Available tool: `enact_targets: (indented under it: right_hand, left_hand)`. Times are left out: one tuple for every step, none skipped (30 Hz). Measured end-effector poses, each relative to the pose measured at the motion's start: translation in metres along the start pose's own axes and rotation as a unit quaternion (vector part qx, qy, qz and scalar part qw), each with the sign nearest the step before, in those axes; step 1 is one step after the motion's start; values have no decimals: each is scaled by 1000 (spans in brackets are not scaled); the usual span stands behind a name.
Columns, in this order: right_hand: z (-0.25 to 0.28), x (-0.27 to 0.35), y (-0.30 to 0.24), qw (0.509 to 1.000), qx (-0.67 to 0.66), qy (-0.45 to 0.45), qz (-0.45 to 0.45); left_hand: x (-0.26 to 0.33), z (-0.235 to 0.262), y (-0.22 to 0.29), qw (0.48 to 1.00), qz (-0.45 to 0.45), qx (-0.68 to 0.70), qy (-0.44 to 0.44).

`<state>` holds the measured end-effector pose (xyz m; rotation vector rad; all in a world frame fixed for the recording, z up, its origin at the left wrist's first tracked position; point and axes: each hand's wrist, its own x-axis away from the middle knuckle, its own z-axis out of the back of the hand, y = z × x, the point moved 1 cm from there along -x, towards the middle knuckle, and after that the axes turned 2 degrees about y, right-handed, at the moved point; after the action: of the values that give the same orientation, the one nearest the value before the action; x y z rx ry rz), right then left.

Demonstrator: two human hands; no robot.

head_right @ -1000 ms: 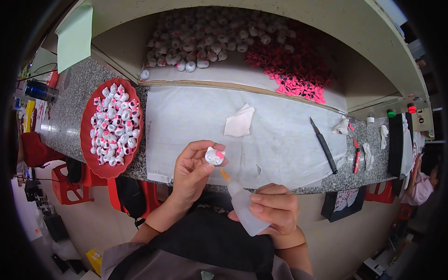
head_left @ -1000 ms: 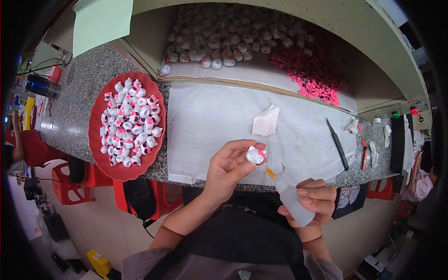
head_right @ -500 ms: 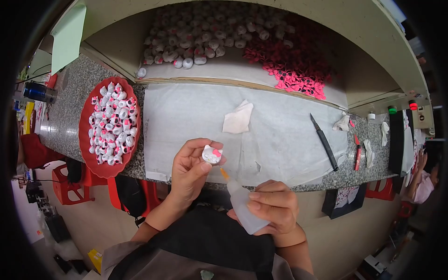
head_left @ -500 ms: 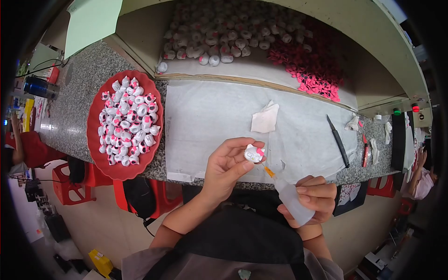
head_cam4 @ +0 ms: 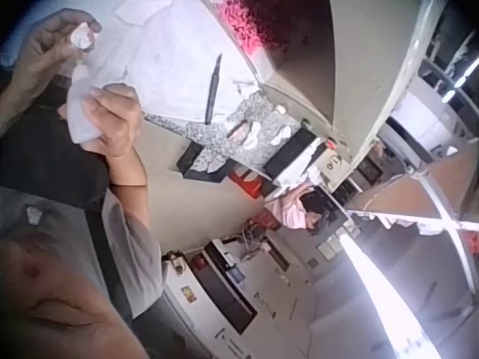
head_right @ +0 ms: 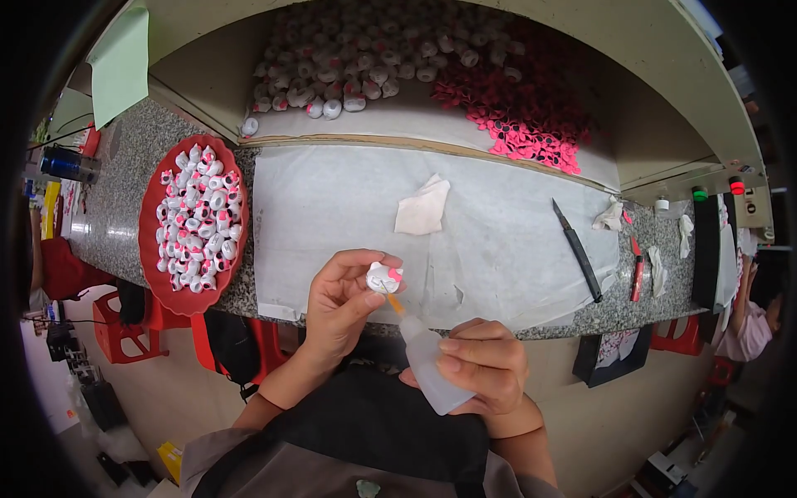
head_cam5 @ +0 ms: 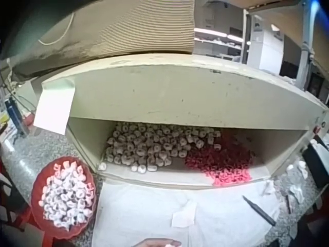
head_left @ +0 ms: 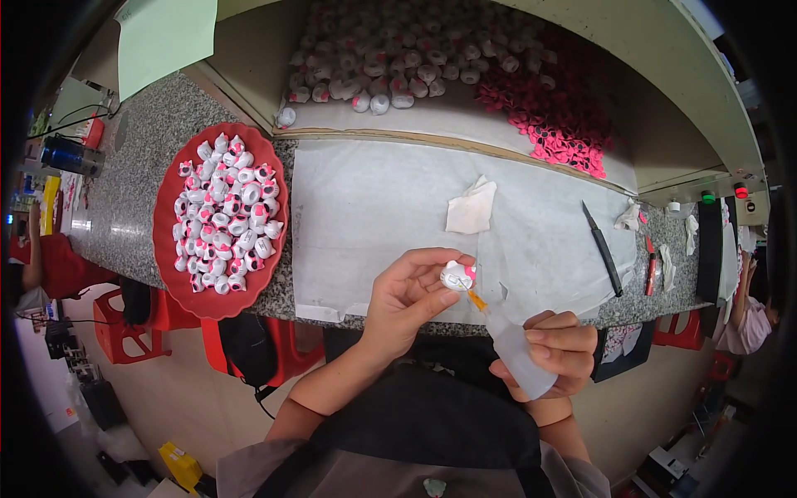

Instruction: Assembling small decorative products by applying glue to plastic caps and inserting figurines.

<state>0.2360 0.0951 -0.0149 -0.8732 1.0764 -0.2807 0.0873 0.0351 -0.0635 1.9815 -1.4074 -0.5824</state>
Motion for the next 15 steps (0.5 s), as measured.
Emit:
enact_targets:
  right_hand:
    - [0,0,0,1000,2,5,-1]
    - [-1,0,0,1000,2,5,-1]
    - [-2,1,0,1000,1,8,0]
    - [-3,1,0,1000,0,11,2]
    - [-2,1,0,1000,0,11,1]
    - [-2,1,0,1000,-4,2,2]
    - [-1,1,0,1000,-8,-7,2]
    - [0,1,0,1000,-8,-7,2]
    - [1,1,0,1000,-14,-15,0]
    - [1,1,0,999,-21,-24,-2]
    - [2,1,0,1000,-20,-24,-2]
    - [2,0,-1,999,-18,-25,-6]
    - [3,0,-1,999,-16,-27,-10]
    - [3,0,-1,999,-16,-27,-10]
    - [4,0,0,999,4,-37,-7]
  left_hand:
    - [0,0,0,1000,-10,-12,-7]
    - [1,-1,-1,1000,-10,-12,-7]
    - [1,-1,-1,999,-31,-43,-5]
    - [1,-1,-1,996,-51,-74,-4]
    - [1,-1,-1,996,-51,-74,-4]
    - [0,-1,0,990,-70,-122,7]
    - [0,-2,1,981,-90,-171,18]
    - [0,-1,1,981,-89,-171,19]
    - [0,-1,1,977,-99,-186,16]
    - [0,-1,2,973,-109,-202,14]
    - [0,-1,2,973,-109,-201,14]
    - [1,-1,2,975,-94,-200,23]
    - [1,-2,2,976,-79,-199,32]
    - [2,-2,2,976,-79,-199,32]
    - [2,-2,2,979,-68,-187,35]
